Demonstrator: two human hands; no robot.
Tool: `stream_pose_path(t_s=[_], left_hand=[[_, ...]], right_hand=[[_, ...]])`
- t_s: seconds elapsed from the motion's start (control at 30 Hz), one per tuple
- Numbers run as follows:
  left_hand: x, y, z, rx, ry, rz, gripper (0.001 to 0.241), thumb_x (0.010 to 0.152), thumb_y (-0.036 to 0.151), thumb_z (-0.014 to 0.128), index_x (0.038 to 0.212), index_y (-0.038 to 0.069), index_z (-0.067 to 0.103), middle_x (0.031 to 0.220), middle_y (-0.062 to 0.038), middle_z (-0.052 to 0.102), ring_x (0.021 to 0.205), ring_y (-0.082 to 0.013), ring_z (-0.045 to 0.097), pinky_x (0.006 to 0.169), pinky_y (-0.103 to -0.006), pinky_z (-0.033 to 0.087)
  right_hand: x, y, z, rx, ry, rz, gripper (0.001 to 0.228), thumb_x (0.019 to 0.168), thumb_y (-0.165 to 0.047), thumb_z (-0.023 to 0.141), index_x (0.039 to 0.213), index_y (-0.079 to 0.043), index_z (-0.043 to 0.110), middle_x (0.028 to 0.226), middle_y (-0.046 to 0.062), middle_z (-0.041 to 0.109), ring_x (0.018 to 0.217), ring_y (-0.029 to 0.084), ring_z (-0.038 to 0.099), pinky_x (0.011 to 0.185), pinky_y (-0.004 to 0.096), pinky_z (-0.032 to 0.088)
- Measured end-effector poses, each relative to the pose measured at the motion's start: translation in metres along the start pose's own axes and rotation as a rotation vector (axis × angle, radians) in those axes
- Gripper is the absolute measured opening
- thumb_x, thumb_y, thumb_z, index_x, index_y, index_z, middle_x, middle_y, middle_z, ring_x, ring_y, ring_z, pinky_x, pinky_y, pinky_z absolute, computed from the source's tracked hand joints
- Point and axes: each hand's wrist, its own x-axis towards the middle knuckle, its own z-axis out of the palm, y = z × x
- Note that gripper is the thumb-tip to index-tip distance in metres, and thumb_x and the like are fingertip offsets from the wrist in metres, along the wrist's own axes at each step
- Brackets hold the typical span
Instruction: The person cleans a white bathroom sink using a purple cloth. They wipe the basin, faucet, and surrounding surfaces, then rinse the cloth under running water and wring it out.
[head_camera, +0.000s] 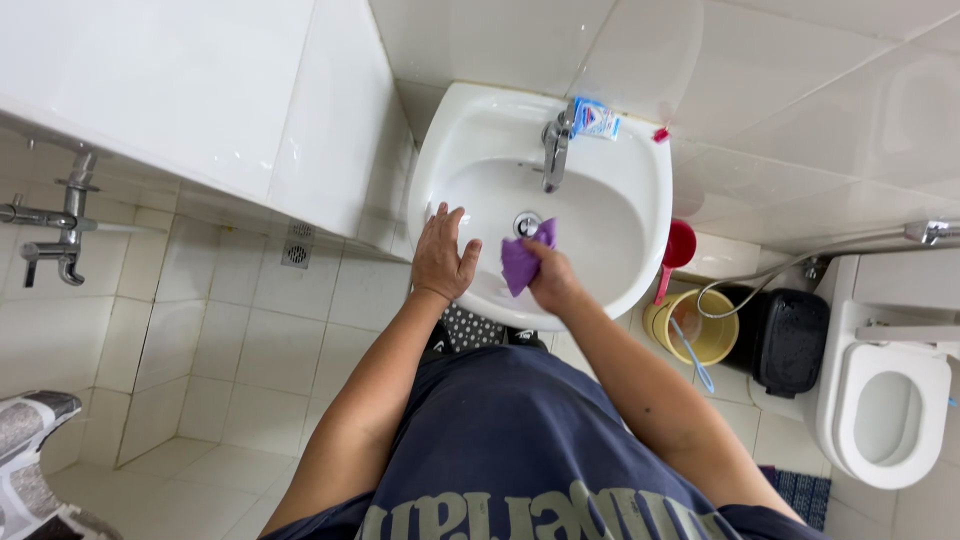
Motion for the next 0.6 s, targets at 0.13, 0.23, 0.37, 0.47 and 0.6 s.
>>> stream_pose_path(t_s=[0.13, 0.23, 0.37, 0.47, 0.6], left_hand=[[0.001, 0.008, -0.003, -0.013, -0.019, -0.017, 0.069, 0.106, 0.059, 0.037, 0.142, 0.002, 0.05, 0.141, -0.025, 0.058, 0.145, -0.0414, 0.044, 0.122, -0.0508, 0.032], [0.015, 0.024, -0.006, 0.152, -0.183, -0.068, 0.064, 0.103, 0.06, 0.042, 0.132, 0.005, 0.06, 0.136, -0.022, 0.063, 0.138, -0.037, 0.052, 0.12, -0.0512, 0.033], [0.025, 0.045, 0.016, -0.678, -0.355, -0.386, 0.062, 0.101, 0.057, 0.049, 0.13, 0.004, 0.064, 0.12, -0.012, 0.074, 0.113, -0.0239, 0.069, 0.1, -0.0347, 0.052], [0.035, 0.066, 0.02, -0.928, -0.307, -0.342, 0.044, 0.102, 0.041, 0.06, 0.123, 0.003, 0.069, 0.108, -0.009, 0.076, 0.1, -0.016, 0.069, 0.09, -0.0293, 0.055], [0.046, 0.097, -0.002, -0.712, -0.216, -0.305, 0.02, 0.101, 0.022, 0.071, 0.107, 0.003, 0.075, 0.091, -0.009, 0.076, 0.08, -0.014, 0.067, 0.074, -0.0277, 0.056]], right_hand=[[-0.063, -0.04, 0.019, 0.133, -0.058, 0.065, 0.058, 0.102, -0.049, 0.049, 0.13, 0.001, 0.057, 0.116, 0.019, 0.066, 0.104, 0.035, 0.066, 0.098, 0.054, 0.053], [-0.076, -0.054, 0.028, 0.303, -0.178, 0.044, 0.055, 0.101, -0.045, 0.051, 0.131, 0.002, 0.056, 0.12, 0.02, 0.066, 0.11, 0.036, 0.065, 0.103, 0.056, 0.049], [-0.098, -0.063, 0.05, 0.433, -0.351, 0.047, 0.047, 0.097, -0.029, 0.053, 0.132, 0.003, 0.057, 0.127, 0.02, 0.066, 0.119, 0.036, 0.062, 0.111, 0.053, 0.043], [-0.102, -0.069, 0.046, 0.404, -0.38, -0.018, 0.045, 0.095, -0.022, 0.056, 0.132, 0.002, 0.057, 0.13, 0.017, 0.066, 0.123, 0.032, 0.062, 0.115, 0.049, 0.042], [-0.094, -0.071, 0.03, 0.315, -0.321, -0.195, 0.043, 0.099, -0.026, 0.066, 0.132, -0.001, 0.056, 0.128, 0.014, 0.066, 0.122, 0.029, 0.063, 0.114, 0.048, 0.046]])
